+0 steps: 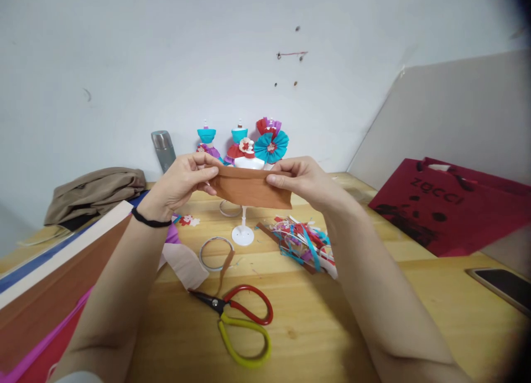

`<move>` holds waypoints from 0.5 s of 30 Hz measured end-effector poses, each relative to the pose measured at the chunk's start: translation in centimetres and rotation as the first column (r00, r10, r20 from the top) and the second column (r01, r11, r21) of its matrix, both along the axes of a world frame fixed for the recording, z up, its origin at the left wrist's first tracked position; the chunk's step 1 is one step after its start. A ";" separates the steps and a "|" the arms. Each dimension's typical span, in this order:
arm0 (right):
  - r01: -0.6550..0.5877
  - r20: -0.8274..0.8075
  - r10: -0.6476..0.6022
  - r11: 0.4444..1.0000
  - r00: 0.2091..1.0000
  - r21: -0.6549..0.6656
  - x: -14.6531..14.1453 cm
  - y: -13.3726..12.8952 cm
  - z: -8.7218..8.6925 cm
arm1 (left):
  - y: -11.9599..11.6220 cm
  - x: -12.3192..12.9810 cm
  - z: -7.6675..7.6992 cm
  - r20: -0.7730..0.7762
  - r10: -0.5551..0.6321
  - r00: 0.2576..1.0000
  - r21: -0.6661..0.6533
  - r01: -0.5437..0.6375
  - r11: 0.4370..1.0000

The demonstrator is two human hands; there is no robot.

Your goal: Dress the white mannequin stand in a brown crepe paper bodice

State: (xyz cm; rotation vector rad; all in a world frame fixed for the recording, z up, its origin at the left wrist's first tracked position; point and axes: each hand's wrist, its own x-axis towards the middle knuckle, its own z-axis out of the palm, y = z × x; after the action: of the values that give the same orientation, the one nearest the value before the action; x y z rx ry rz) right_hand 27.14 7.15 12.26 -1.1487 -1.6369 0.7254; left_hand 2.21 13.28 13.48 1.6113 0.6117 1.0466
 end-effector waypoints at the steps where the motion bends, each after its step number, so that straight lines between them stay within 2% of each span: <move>1: 0.006 -0.005 -0.006 1.000 1.000 0.002 -0.1 0.0 0.0 | 0.0 0.0 -0.1 -0.016 -0.011 1.000 0.004 0.011 1.000; 5: 0.020 -0.010 -0.020 1.000 1.000 0.004 -0.4 0.2 -0.1 | 0.3 0.3 -0.6 -0.056 -0.041 0.998 0.044 0.043 0.998; 11: 0.033 -0.071 -0.033 0.999 0.997 -0.004 -0.4 0.3 -0.2 | 1.0 1.3 -1.4 0.005 0.031 1.000 0.046 -0.031 0.998; 15: 0.014 -0.146 -0.020 0.999 0.989 -0.041 0.0 0.5 -0.4 | 0.8 1.5 -1.5 0.023 0.019 1.000 0.035 -0.020 0.999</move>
State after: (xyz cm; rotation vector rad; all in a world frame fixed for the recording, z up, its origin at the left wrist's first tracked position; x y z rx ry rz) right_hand 27.15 7.69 11.88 -1.1095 -1.4949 0.8152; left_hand 3.76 14.11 11.97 1.6247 0.5974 1.0938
